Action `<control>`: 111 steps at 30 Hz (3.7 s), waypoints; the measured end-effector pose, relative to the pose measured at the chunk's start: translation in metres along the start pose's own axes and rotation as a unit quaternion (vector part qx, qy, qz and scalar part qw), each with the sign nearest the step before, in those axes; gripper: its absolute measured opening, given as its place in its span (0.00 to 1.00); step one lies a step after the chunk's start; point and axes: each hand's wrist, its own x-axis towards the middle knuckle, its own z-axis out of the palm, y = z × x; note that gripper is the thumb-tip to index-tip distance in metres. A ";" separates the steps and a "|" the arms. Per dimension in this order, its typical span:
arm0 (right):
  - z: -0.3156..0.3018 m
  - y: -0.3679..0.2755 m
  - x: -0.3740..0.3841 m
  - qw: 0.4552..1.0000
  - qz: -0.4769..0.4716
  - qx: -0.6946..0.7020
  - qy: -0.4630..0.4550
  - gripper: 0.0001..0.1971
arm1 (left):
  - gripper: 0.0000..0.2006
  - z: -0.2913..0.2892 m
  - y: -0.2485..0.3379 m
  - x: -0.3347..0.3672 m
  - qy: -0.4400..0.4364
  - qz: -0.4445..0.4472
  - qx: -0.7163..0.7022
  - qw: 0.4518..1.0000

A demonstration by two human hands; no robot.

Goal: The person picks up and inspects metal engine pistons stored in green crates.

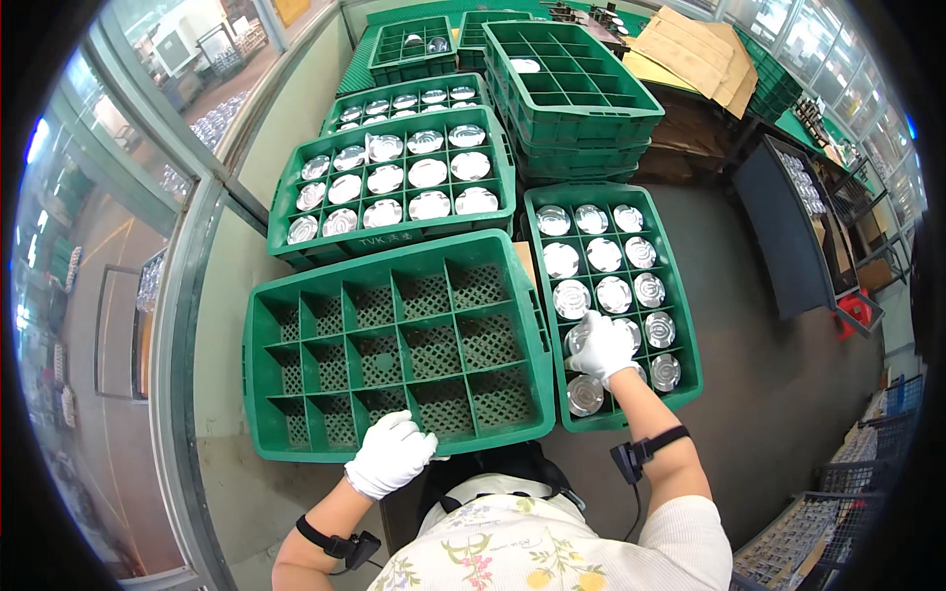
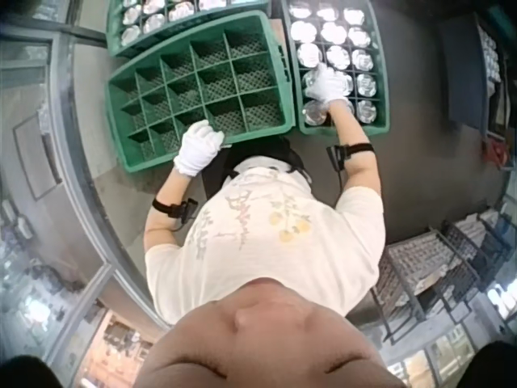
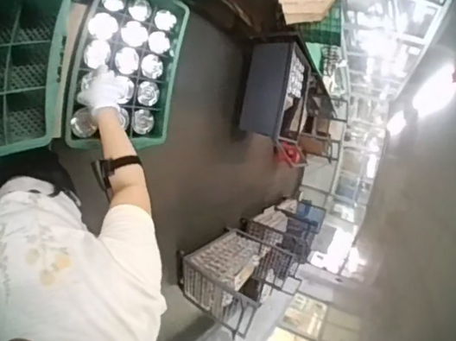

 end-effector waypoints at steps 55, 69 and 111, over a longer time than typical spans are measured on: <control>-0.112 -0.216 -0.141 0.612 -0.448 0.651 -0.016 0.58 | 0.10 -0.147 -0.023 0.024 0.167 -0.158 -0.488 0.842; -0.121 -0.207 -0.149 0.589 -0.454 0.668 -0.019 0.59 | 0.17 -0.146 -0.019 0.033 0.225 -0.065 -0.338 0.912; -0.120 -0.207 -0.144 0.622 -0.334 0.704 -0.079 0.52 | 0.18 -0.127 -0.045 0.033 0.131 -0.278 -0.747 0.590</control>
